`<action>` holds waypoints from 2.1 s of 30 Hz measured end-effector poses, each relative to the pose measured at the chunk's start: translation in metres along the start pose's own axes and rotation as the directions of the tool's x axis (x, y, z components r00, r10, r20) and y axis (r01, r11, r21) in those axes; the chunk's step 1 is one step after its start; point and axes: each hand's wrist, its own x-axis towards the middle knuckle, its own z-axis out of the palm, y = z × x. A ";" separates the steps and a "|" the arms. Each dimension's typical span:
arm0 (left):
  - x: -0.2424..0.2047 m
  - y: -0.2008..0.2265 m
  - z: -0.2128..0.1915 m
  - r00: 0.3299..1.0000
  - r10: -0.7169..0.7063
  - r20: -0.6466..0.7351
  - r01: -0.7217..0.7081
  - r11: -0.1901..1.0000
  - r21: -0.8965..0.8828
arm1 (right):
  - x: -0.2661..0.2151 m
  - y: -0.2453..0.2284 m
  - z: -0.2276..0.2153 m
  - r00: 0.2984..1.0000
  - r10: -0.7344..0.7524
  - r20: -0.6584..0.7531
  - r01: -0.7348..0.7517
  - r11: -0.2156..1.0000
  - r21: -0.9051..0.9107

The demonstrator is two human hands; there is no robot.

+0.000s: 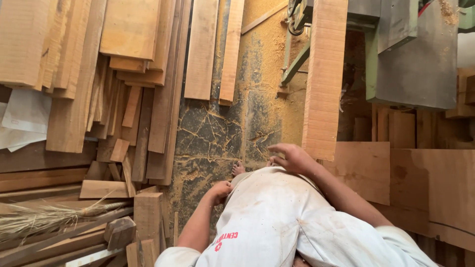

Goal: Jointing a wooden board on a power jointer and then measuring its dimensions using a tape measure.

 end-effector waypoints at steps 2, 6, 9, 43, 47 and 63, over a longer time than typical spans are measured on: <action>-0.030 0.020 0.011 0.996 0.015 0.087 -0.014 1.000 -0.014 | -0.011 -0.009 -0.005 0.998 0.058 0.005 -0.058 0.998 0.031; -0.062 0.055 0.034 0.978 0.013 0.210 -0.048 0.986 0.161 | -0.018 -0.001 -0.003 0.996 0.091 0.017 -0.092 0.993 0.075; 0.068 0.001 0.020 0.875 0.180 0.449 -0.456 0.617 0.641 | -0.016 0.000 -0.006 0.999 0.044 -0.010 -0.043 0.999 0.013; 0.011 0.042 0.057 0.912 0.411 -0.013 -0.370 0.833 0.411 | -0.001 -0.044 -0.021 0.990 0.064 0.124 -0.037 0.978 -0.205; 0.010 0.036 0.057 0.924 0.382 -0.027 -0.341 0.854 0.392 | 0.008 -0.033 -0.019 0.988 0.066 0.141 -0.044 0.988 -0.150; -0.086 0.084 0.048 0.904 0.275 -0.327 -0.404 0.799 -0.446 | 0.063 0.000 -0.082 0.960 -0.192 -0.203 0.196 0.981 0.000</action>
